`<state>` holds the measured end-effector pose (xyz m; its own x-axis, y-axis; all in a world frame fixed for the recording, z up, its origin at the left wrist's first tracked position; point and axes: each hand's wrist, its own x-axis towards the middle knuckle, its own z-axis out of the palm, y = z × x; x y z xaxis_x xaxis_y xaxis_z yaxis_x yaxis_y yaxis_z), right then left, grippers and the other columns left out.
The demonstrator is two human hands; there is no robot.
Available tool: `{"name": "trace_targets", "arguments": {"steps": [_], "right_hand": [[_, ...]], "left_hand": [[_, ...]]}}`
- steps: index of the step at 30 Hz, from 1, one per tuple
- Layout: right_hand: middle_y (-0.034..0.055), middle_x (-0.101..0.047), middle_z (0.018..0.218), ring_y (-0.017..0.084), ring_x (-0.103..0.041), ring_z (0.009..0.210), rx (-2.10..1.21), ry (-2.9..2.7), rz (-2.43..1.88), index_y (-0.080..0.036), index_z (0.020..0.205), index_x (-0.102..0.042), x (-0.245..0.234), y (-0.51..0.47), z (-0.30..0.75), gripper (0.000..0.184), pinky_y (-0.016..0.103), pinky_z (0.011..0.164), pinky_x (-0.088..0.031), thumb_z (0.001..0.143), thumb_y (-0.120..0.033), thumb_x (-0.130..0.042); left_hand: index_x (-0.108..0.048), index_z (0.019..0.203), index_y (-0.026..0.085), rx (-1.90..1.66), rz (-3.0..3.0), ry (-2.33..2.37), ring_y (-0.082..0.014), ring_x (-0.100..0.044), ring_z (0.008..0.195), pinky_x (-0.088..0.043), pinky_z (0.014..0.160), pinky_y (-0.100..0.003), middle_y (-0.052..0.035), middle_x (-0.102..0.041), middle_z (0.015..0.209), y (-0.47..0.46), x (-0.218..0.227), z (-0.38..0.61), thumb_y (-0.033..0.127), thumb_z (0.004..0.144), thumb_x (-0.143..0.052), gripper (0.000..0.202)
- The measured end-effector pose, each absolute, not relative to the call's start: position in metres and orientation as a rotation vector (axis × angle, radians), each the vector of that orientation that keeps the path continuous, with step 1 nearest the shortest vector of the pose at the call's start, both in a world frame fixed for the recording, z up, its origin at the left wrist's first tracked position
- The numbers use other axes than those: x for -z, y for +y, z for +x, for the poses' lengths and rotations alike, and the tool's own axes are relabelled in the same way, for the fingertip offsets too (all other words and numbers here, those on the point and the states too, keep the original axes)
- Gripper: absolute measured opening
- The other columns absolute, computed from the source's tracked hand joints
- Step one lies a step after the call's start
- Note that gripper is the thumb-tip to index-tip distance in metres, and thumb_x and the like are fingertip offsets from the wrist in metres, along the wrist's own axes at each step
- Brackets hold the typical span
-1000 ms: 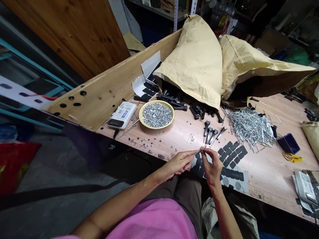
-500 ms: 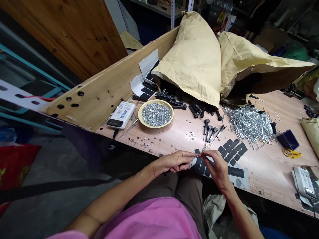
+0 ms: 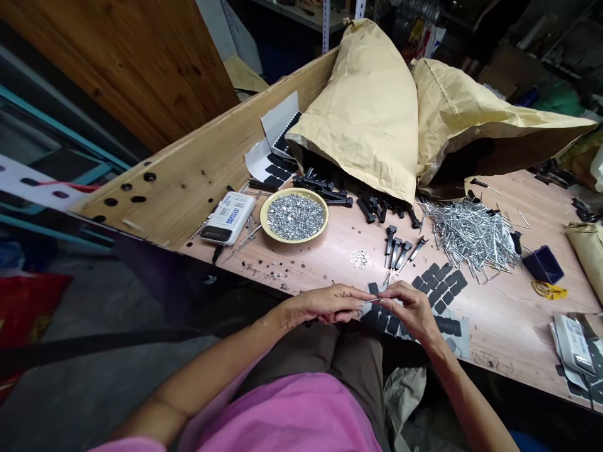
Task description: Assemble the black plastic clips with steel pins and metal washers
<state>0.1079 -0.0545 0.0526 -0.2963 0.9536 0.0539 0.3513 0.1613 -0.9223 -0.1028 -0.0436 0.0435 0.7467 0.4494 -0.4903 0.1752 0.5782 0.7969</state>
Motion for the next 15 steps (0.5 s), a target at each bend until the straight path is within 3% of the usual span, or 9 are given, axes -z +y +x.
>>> {"name": "trace_targets", "arguments": {"steps": [5, 10, 13, 15], "right_hand": [[0.0028, -0.069, 0.069, 0.018, -0.063, 0.064, -1.041, -1.893, -1.257, -0.026, 0.073, -0.073, -0.059, -0.052, 0.109, 0.010, 0.030, 0.061, -0.051, 0.073, -0.035, -0.069], [0.0017, -0.069, 0.067, 0.018, -0.063, 0.061, -1.037, -1.860, -1.265, -0.026, 0.072, -0.073, -0.055, -0.055, 0.111, 0.008, 0.029, 0.058, -0.050, 0.073, -0.034, -0.069], [0.0015, -0.070, 0.068, 0.018, -0.063, 0.063, -1.024, -1.777, -1.252, -0.026, 0.072, -0.072, -0.048, -0.058, 0.111, 0.008, 0.031, 0.060, -0.051, 0.071, -0.034, -0.070], [0.0017, -0.069, 0.068, 0.019, -0.063, 0.064, -0.972, -1.734, -1.257, -0.026, 0.071, -0.072, -0.042, -0.061, 0.110, 0.008, 0.032, 0.062, -0.051, 0.070, -0.034, -0.071]], "left_hand": [[-0.057, 0.123, 0.015, -0.275, 1.054, 0.747, -0.0056, -0.023, 0.036, -0.017, 0.037, -0.019, 0.0078, -0.035, 0.042, -0.045, -0.038, -0.102, 0.039, 0.080, -0.055, 0.049], [-0.065, 0.112, 0.014, -0.417, 1.265, 0.751, -0.0080, -0.039, 0.043, -0.028, 0.043, -0.018, 0.0054, -0.044, 0.043, -0.045, -0.031, -0.098, 0.030, 0.081, -0.055, 0.037], [-0.068, 0.107, 0.017, -0.480, 1.421, 0.775, -0.0146, -0.059, 0.065, -0.043, 0.057, -0.021, -0.0013, -0.067, 0.066, -0.044, -0.028, -0.096, 0.027, 0.081, -0.052, 0.032], [-0.067, 0.108, 0.018, -0.524, 1.535, 0.784, -0.0182, -0.063, 0.088, -0.047, 0.075, -0.025, -0.0038, -0.072, 0.092, -0.045, -0.026, -0.095, 0.024, 0.082, -0.049, 0.032]]}}
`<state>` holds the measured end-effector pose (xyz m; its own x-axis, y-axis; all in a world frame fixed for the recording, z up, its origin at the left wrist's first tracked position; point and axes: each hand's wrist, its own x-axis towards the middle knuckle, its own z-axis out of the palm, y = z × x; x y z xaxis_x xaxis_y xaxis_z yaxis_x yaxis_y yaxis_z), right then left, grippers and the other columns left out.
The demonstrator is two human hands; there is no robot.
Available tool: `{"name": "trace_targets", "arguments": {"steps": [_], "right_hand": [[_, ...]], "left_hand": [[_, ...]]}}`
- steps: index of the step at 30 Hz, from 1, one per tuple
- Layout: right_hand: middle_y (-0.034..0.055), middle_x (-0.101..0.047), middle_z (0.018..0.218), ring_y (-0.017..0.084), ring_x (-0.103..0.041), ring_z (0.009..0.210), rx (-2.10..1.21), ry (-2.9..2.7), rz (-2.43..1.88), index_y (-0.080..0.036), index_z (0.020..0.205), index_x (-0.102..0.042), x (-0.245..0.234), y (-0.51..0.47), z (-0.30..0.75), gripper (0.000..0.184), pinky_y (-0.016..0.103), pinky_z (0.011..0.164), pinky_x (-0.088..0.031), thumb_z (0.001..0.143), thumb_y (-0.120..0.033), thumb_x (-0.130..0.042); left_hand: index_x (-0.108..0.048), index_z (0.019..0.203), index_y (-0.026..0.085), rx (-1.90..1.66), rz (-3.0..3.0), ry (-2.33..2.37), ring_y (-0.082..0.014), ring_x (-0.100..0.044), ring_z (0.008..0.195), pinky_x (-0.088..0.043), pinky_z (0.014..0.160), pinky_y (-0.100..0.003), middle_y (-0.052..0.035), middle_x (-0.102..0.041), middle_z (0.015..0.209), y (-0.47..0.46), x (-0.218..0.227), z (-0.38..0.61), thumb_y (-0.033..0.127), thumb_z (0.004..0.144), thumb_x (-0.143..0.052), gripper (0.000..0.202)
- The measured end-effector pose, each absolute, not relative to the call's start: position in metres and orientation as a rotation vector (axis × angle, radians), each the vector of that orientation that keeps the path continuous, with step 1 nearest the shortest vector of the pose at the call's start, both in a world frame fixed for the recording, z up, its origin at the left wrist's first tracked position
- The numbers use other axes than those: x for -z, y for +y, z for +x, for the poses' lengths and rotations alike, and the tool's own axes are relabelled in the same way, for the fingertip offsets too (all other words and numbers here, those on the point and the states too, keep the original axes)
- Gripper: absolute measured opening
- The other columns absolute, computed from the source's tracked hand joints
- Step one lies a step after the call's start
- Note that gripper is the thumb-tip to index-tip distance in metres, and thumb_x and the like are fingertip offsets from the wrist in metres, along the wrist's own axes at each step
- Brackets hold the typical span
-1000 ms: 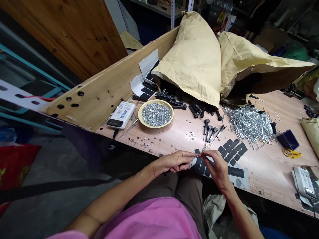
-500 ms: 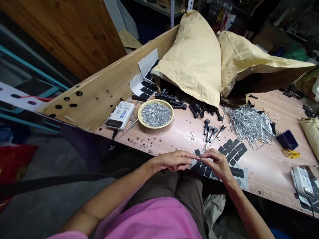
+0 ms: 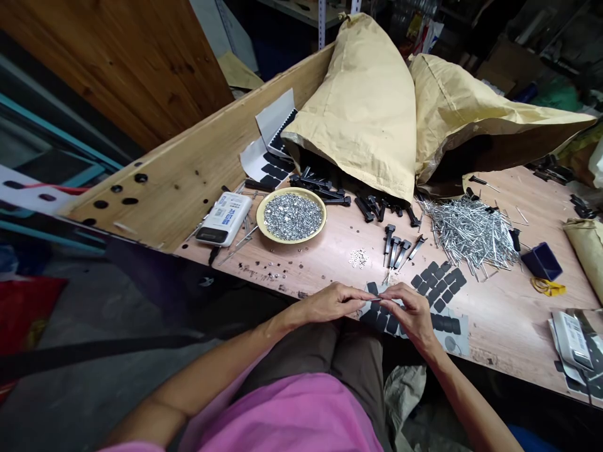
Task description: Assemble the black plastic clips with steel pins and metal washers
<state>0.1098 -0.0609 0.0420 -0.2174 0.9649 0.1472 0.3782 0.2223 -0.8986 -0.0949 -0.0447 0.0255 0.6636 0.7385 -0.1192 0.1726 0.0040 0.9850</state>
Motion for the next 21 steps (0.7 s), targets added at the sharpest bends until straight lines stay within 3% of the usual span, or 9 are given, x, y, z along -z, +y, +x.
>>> {"name": "trace_targets", "arguments": {"steps": [2, 4, 11, 15, 21], "right_hand": [[0.0019, -0.069, 0.068, 0.018, -0.062, 0.063, -0.918, -1.702, -1.283, -0.026, 0.070, -0.071, -0.037, -0.064, 0.107, 0.010, 0.031, 0.061, -0.050, 0.072, -0.035, -0.069], [0.0018, -0.068, 0.067, 0.018, -0.061, 0.062, -0.864, -1.683, -1.318, -0.025, 0.069, -0.069, -0.033, -0.066, 0.104, 0.011, 0.030, 0.059, -0.050, 0.074, -0.035, -0.067], [0.0011, -0.060, 0.063, 0.016, -0.055, 0.059, -0.694, -1.784, -1.408, -0.023, 0.066, -0.061, -0.031, -0.072, 0.101, 0.021, 0.028, 0.057, -0.046, 0.081, -0.037, -0.059], [0.0007, -0.056, 0.062, 0.015, -0.050, 0.056, -0.662, -1.915, -1.381, -0.023, 0.068, -0.058, -0.032, -0.072, 0.102, 0.024, 0.026, 0.056, -0.043, 0.085, -0.037, -0.051], [-0.0014, -0.042, 0.045, 0.012, -0.039, 0.044, -0.622, -1.936, -1.469, -0.023, 0.047, -0.046, -0.025, -0.067, 0.102, 0.052, 0.025, 0.047, -0.032, 0.088, -0.053, -0.037]], "left_hand": [[-0.064, 0.113, 0.021, -0.545, 1.643, 0.804, -0.0184, -0.061, 0.102, -0.044, 0.089, -0.027, -0.0025, -0.068, 0.110, -0.046, -0.023, -0.094, 0.021, 0.084, -0.046, 0.034], [-0.061, 0.117, 0.024, -0.550, 1.725, 0.836, -0.0178, -0.060, 0.107, -0.042, 0.094, -0.028, -0.0008, -0.065, 0.117, -0.048, -0.020, -0.093, 0.020, 0.084, -0.045, 0.036], [-0.058, 0.120, 0.025, -0.547, 1.919, 0.908, -0.0171, -0.063, 0.096, -0.047, 0.080, -0.024, -0.0041, -0.070, 0.104, -0.052, -0.014, -0.093, 0.018, 0.086, -0.045, 0.037], [-0.056, 0.122, 0.025, -0.501, 1.996, 0.880, -0.0169, -0.063, 0.094, -0.046, 0.081, -0.025, -0.0040, -0.069, 0.106, -0.054, -0.015, -0.090, 0.016, 0.086, -0.043, 0.039], [-0.061, 0.116, 0.020, -0.519, 1.935, 0.921, -0.0187, -0.065, 0.087, -0.046, 0.081, -0.027, -0.0077, -0.070, 0.101, -0.058, -0.021, -0.081, 0.020, 0.086, -0.042, 0.035]]}}
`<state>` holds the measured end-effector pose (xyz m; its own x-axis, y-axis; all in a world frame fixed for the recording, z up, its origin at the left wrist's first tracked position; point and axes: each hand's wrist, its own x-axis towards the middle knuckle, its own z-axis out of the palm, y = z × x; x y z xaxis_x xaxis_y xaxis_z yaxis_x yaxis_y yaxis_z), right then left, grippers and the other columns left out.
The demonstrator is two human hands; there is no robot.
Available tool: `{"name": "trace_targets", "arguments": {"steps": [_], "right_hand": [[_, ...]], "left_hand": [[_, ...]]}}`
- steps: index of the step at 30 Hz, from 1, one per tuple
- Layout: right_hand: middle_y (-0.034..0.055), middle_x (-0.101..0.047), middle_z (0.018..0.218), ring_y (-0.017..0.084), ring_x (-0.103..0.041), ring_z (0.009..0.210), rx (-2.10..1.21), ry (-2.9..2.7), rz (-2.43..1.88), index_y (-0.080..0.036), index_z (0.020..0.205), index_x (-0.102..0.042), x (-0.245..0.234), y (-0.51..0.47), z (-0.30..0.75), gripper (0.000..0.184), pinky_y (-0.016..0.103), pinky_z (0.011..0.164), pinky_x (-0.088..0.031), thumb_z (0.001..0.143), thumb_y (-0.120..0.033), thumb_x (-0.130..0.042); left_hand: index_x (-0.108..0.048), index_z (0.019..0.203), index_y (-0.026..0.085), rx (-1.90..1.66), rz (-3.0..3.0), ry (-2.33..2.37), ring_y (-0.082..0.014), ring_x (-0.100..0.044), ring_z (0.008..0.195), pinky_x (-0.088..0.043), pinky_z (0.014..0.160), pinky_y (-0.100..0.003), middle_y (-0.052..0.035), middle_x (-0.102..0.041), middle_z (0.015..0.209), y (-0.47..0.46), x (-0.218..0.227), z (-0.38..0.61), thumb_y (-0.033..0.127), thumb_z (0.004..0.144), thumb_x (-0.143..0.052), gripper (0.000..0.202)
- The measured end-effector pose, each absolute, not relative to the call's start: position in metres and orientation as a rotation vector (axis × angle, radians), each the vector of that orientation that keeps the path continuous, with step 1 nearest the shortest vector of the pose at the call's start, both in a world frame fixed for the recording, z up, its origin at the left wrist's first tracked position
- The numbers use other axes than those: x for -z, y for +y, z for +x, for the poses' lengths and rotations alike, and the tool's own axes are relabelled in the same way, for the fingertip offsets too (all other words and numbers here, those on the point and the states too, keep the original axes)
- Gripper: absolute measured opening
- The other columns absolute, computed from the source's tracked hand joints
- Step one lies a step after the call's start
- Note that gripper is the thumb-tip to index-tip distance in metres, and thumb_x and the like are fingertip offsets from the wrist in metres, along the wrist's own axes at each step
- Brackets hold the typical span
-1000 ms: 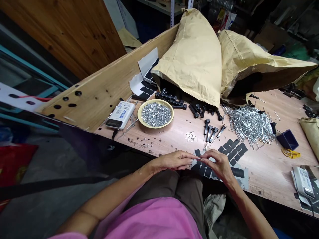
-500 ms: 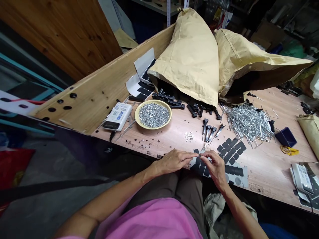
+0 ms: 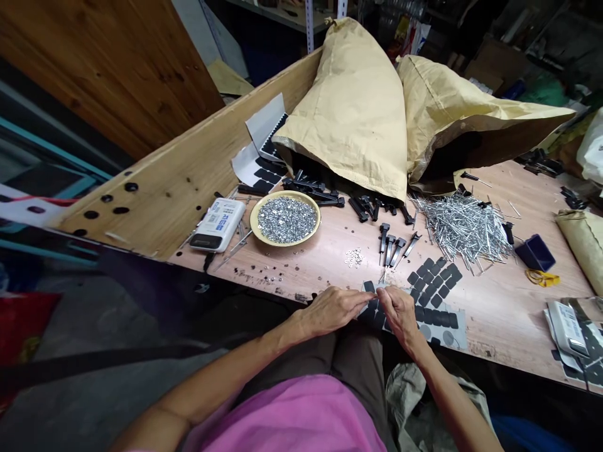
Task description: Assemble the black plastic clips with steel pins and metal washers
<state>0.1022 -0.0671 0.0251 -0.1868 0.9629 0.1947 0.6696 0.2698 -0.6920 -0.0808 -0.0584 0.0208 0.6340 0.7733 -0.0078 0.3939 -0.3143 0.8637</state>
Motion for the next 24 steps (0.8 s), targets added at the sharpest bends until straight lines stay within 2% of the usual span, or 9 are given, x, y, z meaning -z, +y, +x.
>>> {"name": "trace_targets", "arguments": {"steps": [2, 4, 7, 10, 12, 15, 19, 21, 24], "right_hand": [[-0.0011, -0.046, 0.047, 0.012, -0.040, 0.044, -0.728, -1.872, -1.530, -0.022, 0.052, -0.054, -0.027, -0.065, 0.105, 0.057, 0.024, 0.046, -0.031, 0.089, -0.057, -0.028], [-0.0002, -0.056, 0.058, 0.012, -0.047, 0.048, -0.841, -1.789, -1.522, -0.023, 0.071, -0.065, -0.032, -0.064, 0.109, 0.054, 0.024, 0.048, -0.036, 0.090, -0.055, -0.025], [0.0021, -0.064, 0.077, 0.015, -0.058, 0.065, -0.889, -1.781, -1.393, -0.024, 0.088, -0.068, -0.041, -0.064, 0.113, 0.031, 0.027, 0.061, -0.045, 0.086, -0.047, -0.046], [0.0021, -0.065, 0.074, 0.016, -0.059, 0.069, -0.860, -1.839, -1.330, -0.024, 0.079, -0.067, -0.044, -0.063, 0.111, 0.017, 0.027, 0.064, -0.045, 0.082, -0.038, -0.058], [0.0011, -0.060, 0.067, 0.015, -0.056, 0.063, -0.809, -1.879, -1.343, -0.023, 0.070, -0.063, -0.043, -0.063, 0.109, 0.022, 0.026, 0.060, -0.043, 0.083, -0.038, -0.054], [-0.0004, -0.050, 0.058, 0.014, -0.049, 0.057, -0.709, -1.933, -1.434, -0.022, 0.058, -0.052, -0.041, -0.063, 0.106, 0.040, 0.026, 0.057, -0.039, 0.087, -0.048, -0.042], [-0.0003, -0.049, 0.063, 0.015, -0.047, 0.059, -0.710, -1.734, -1.739, -0.022, 0.064, -0.048, -0.041, -0.072, 0.108, 0.047, 0.027, 0.057, -0.039, 0.087, -0.057, -0.028], [0.0002, -0.052, 0.066, 0.015, -0.050, 0.062, -0.848, -1.573, -1.770, -0.021, 0.068, -0.047, -0.039, -0.082, 0.106, 0.045, 0.028, 0.060, -0.041, 0.087, -0.057, -0.029], [0.0020, -0.058, 0.078, 0.016, -0.055, 0.075, -1.075, -1.400, -1.605, -0.021, 0.080, -0.052, -0.033, -0.100, 0.096, 0.038, 0.028, 0.071, -0.046, 0.085, -0.056, -0.038]], "left_hand": [[-0.062, 0.113, 0.019, -0.541, 1.923, 0.941, -0.0199, -0.065, 0.089, -0.046, 0.081, -0.028, -0.0084, -0.070, 0.103, -0.058, -0.022, -0.079, 0.021, 0.088, -0.041, 0.033], [-0.063, 0.111, 0.019, -0.574, 1.891, 0.971, -0.0210, -0.065, 0.093, -0.047, 0.083, -0.029, -0.0084, -0.069, 0.106, -0.057, -0.022, -0.078, 0.023, 0.089, -0.040, 0.032], [-0.063, 0.109, 0.019, -0.593, 1.850, 0.979, -0.0214, -0.064, 0.097, -0.047, 0.083, -0.028, -0.0078, -0.068, 0.106, -0.055, -0.022, -0.078, 0.023, 0.089, -0.041, 0.031], [-0.063, 0.109, 0.019, -0.572, 1.849, 0.968, -0.0202, -0.064, 0.092, -0.046, 0.081, -0.027, -0.0071, -0.069, 0.101, -0.056, -0.021, -0.078, 0.023, 0.089, -0.040, 0.031], [-0.063, 0.108, 0.019, -0.563, 1.849, 0.964, -0.0196, -0.064, 0.090, -0.046, 0.080, -0.027, -0.0069, -0.069, 0.099, -0.058, -0.021, -0.077, 0.023, 0.089, -0.039, 0.031], [-0.065, 0.104, 0.019, -0.608, 1.783, 0.950, -0.0189, -0.063, 0.086, -0.046, 0.080, -0.028, -0.0065, -0.069, 0.095, -0.062, -0.021, -0.073, 0.024, 0.087, -0.042, 0.029], [-0.065, 0.097, 0.018, -0.731, 1.336, 0.911, -0.0147, -0.061, 0.071, -0.048, 0.071, -0.027, -0.0050, -0.068, 0.082, -0.063, -0.022, -0.061, 0.037, 0.087, -0.043, 0.031], [-0.066, 0.089, 0.017, -0.834, 1.059, 0.859, -0.0154, -0.061, 0.081, -0.048, 0.076, -0.027, -0.0069, -0.067, 0.093, -0.062, -0.024, -0.051, 0.043, 0.083, -0.049, 0.032], [-0.069, 0.076, 0.017, -0.984, 0.838, 0.792, -0.0218, -0.050, 0.115, -0.040, 0.094, -0.028, -0.0090, -0.058, 0.121, -0.063, -0.027, -0.032, 0.044, 0.072, -0.064, 0.028]]}}
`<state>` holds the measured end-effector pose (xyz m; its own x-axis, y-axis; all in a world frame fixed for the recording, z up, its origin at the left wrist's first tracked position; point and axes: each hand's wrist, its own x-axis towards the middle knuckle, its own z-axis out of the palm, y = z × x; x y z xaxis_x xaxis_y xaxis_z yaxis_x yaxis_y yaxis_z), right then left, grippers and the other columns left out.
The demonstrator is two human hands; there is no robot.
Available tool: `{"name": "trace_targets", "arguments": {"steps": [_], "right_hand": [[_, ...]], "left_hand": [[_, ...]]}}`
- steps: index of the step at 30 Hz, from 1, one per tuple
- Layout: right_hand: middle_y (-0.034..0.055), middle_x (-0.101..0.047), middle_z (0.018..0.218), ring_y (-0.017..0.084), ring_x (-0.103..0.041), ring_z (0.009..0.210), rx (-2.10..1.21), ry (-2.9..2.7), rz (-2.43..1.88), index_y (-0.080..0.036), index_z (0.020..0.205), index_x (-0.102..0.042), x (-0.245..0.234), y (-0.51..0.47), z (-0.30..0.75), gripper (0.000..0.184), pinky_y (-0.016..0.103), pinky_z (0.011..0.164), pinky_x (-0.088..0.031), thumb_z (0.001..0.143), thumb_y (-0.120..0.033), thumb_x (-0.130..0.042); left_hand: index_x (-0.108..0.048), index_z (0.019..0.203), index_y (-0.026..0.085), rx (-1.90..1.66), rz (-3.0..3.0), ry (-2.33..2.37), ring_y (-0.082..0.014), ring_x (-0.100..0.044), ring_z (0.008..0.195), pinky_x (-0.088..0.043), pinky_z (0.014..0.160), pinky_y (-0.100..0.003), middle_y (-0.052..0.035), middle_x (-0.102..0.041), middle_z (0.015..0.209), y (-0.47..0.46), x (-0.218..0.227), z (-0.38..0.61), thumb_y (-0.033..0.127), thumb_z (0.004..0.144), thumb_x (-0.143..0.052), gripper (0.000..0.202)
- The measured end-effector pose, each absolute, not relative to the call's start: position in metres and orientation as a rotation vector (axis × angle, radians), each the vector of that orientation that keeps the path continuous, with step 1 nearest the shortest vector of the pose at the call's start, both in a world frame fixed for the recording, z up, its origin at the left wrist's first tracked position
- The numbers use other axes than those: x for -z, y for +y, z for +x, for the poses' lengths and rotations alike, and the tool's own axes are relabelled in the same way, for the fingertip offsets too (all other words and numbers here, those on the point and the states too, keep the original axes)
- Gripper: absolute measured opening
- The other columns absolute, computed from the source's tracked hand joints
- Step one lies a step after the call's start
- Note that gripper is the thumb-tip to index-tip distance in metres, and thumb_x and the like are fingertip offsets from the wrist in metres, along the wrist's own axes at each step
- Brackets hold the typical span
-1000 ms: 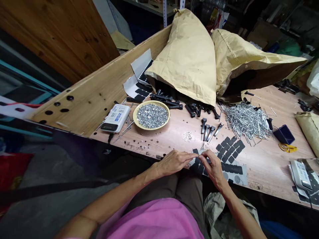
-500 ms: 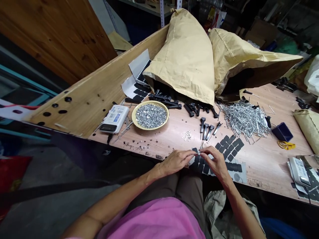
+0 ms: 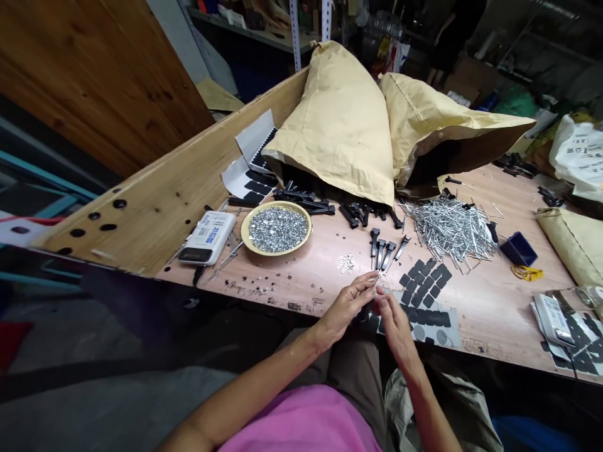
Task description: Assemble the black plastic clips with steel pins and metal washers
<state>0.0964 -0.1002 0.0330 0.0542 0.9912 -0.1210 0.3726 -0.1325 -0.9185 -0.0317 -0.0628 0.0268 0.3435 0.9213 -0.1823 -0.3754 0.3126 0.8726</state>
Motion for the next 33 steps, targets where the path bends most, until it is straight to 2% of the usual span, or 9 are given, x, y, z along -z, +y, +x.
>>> {"name": "trace_targets", "arguments": {"steps": [3, 6, 11, 14, 19, 21, 25, 28, 33], "right_hand": [[0.0014, -0.060, 0.083, 0.015, -0.058, 0.075, -1.222, -1.177, -1.480, -0.022, 0.093, -0.052, -0.027, -0.114, 0.087, 0.034, 0.027, 0.071, -0.048, 0.082, -0.053, -0.046], [-0.0031, -0.058, 0.072, 0.010, -0.051, 0.048, -1.445, -0.888, -1.445, -0.023, 0.098, -0.049, -0.023, -0.122, 0.093, 0.033, 0.023, 0.046, -0.044, 0.080, -0.052, -0.048], [-0.0104, -0.044, 0.053, 0.005, -0.029, 0.028, -1.447, -0.719, -1.671, -0.023, 0.089, -0.045, -0.019, -0.132, 0.130, 0.035, 0.018, 0.027, -0.026, 0.074, -0.055, -0.051], [-0.0095, -0.042, 0.051, 0.006, -0.030, 0.031, -1.236, -0.844, -1.902, -0.022, 0.086, -0.049, -0.016, -0.142, 0.150, 0.036, 0.019, 0.030, -0.026, 0.075, -0.056, -0.046], [0.0011, -0.059, 0.068, 0.015, -0.054, 0.056, -0.904, -1.162, -2.154, -0.021, 0.083, -0.055, -0.011, -0.163, 0.163, 0.037, 0.026, 0.053, -0.041, 0.080, -0.052, -0.035], [0.0029, -0.062, 0.073, 0.017, -0.057, 0.066, -0.777, -1.274, -2.279, -0.022, 0.081, -0.055, -0.010, -0.170, 0.162, 0.037, 0.026, 0.060, -0.040, 0.084, -0.048, -0.029], [0.0031, -0.064, 0.074, 0.017, -0.059, 0.064, -0.620, -1.424, -2.574, -0.023, 0.082, -0.057, -0.009, -0.180, 0.153, 0.034, 0.025, 0.055, -0.032, 0.089, -0.036, -0.026], [0.0036, -0.066, 0.075, 0.015, -0.059, 0.062, -0.606, -1.496, -2.699, -0.022, 0.089, -0.059, -0.006, -0.184, 0.145, 0.031, 0.024, 0.053, -0.027, 0.091, -0.028, -0.029], [0.0014, -0.066, 0.072, 0.012, -0.059, 0.058, -0.638, -1.555, -2.825, -0.022, 0.091, -0.060, 0.001, -0.186, 0.132, 0.025, 0.024, 0.050, -0.022, 0.092, -0.024, -0.035]], "left_hand": [[-0.071, 0.075, 0.017, -0.937, 0.793, 0.808, -0.0250, -0.049, 0.116, -0.043, 0.090, -0.029, -0.0098, -0.053, 0.127, -0.067, -0.025, -0.013, 0.044, 0.070, -0.065, 0.028], [-0.071, 0.077, 0.016, -0.883, 0.845, 0.876, -0.0230, -0.055, 0.107, -0.046, 0.083, -0.028, -0.0100, -0.056, 0.121, -0.071, -0.017, -0.001, 0.039, 0.073, -0.063, 0.025], [-0.070, 0.071, 0.016, -0.719, 1.375, 0.932, -0.0196, -0.057, 0.089, -0.045, 0.079, -0.029, -0.0075, -0.062, 0.087, -0.055, -0.010, 0.010, 0.028, 0.081, -0.056, 0.021], [-0.070, 0.081, 0.017, -0.661, 1.806, 1.283, -0.0234, -0.051, 0.091, -0.041, 0.079, -0.035, -0.0091, -0.060, 0.085, -0.026, -0.018, 0.023, 0.030, 0.087, -0.048, 0.026], [-0.066, 0.095, 0.009, -0.483, 2.170, 1.606, -0.0287, -0.045, 0.102, -0.038, 0.081, -0.038, -0.0165, -0.057, 0.101, 0.022, -0.022, 0.058, 0.031, 0.087, -0.050, 0.028], [-0.064, 0.098, 0.006, -0.404, 2.231, 1.632, -0.0305, -0.045, 0.104, -0.038, 0.083, -0.040, -0.0185, -0.056, 0.104, 0.032, -0.018, 0.071, 0.033, 0.086, -0.053, 0.031], [-0.063, 0.099, 0.005, -0.342, 2.258, 1.630, -0.0325, -0.045, 0.105, -0.040, 0.079, -0.040, -0.0199, -0.054, 0.106, 0.039, -0.004, 0.083, 0.026, 0.086, -0.052, 0.027], [-0.063, 0.096, 0.008, -0.373, 2.175, 1.591, -0.0300, -0.052, 0.099, -0.043, 0.069, -0.035, -0.0182, -0.052, 0.108, 0.041, 0.003, 0.081, 0.018, 0.087, -0.048, 0.020], [-0.057, 0.088, 0.014, -0.740, 1.759, 1.373, -0.0164, -0.060, 0.074, -0.045, 0.058, -0.026, -0.0097, -0.056, 0.099, 0.039, -0.001, 0.064, 0.017, 0.085, -0.053, 0.007]]}}
